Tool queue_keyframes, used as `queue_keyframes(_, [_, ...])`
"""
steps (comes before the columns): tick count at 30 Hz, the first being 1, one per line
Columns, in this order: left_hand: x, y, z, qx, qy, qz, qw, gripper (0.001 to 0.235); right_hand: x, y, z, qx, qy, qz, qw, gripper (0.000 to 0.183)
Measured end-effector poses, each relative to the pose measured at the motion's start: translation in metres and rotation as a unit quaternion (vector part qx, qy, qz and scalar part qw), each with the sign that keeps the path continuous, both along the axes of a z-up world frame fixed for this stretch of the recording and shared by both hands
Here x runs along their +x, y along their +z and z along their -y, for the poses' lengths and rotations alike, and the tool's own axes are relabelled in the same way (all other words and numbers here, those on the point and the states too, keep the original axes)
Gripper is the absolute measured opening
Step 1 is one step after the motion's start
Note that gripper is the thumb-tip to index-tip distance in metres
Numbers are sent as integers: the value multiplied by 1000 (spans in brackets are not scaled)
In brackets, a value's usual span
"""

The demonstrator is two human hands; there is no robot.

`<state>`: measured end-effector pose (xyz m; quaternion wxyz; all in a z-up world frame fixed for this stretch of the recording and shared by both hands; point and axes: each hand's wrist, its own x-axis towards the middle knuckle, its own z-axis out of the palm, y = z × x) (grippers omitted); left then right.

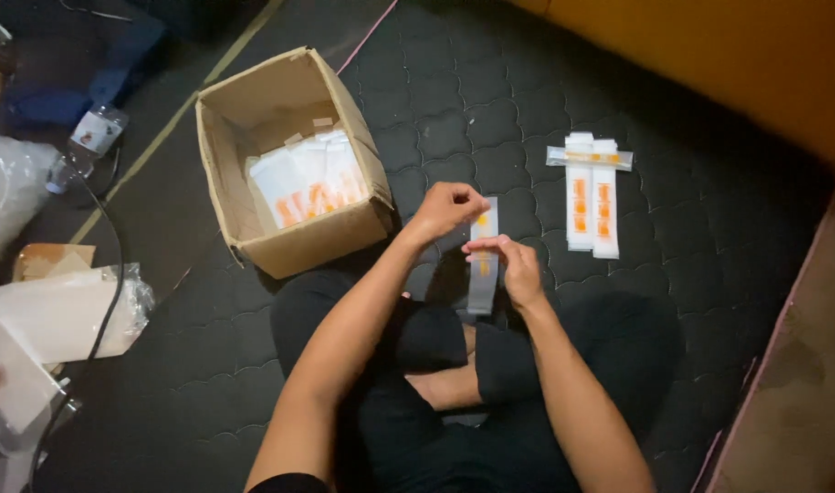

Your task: The person sits on the floor and repeatedly takes small white packets with orange markings from a cardboard box. They unfold each packet, inspect it, and place it on the floor next to other packets before picking up another one from the box.

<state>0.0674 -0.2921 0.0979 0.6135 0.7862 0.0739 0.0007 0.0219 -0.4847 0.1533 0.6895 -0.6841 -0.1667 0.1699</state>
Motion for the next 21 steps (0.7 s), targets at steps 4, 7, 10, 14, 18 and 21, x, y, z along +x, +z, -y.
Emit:
queue_keyframes(4, [8, -11, -11, -8, 22, 20, 1000, 11, -12, -8, 5, -21, 6, -16, 1000, 52])
queue_keyframes(7, [7, -10, -21, -53, 32, 10, 998, 15, -25, -14, 10, -58, 9, -38, 998, 53])
queue_keyframes(10, [7, -9, -29, -62, 45, 8, 997, 16, -39, -17, 16, -64, 17, -71, 995, 54])
queue_keyframes(14, [7, -12, -33, -53, 64, -5, 996, 16, -58, -20, 20, -51, 4, -120, 991, 53])
queue_keyframes(18, [2, -11, -29, -41, 68, 16, 997, 17, -62, -26, 24, -39, -3, -135, 990, 54])
queue_keyframes(21, [0, -15, -28, -55, 71, 5, 996, 17, -66, -34, 27, -29, -13, -159, 987, 52])
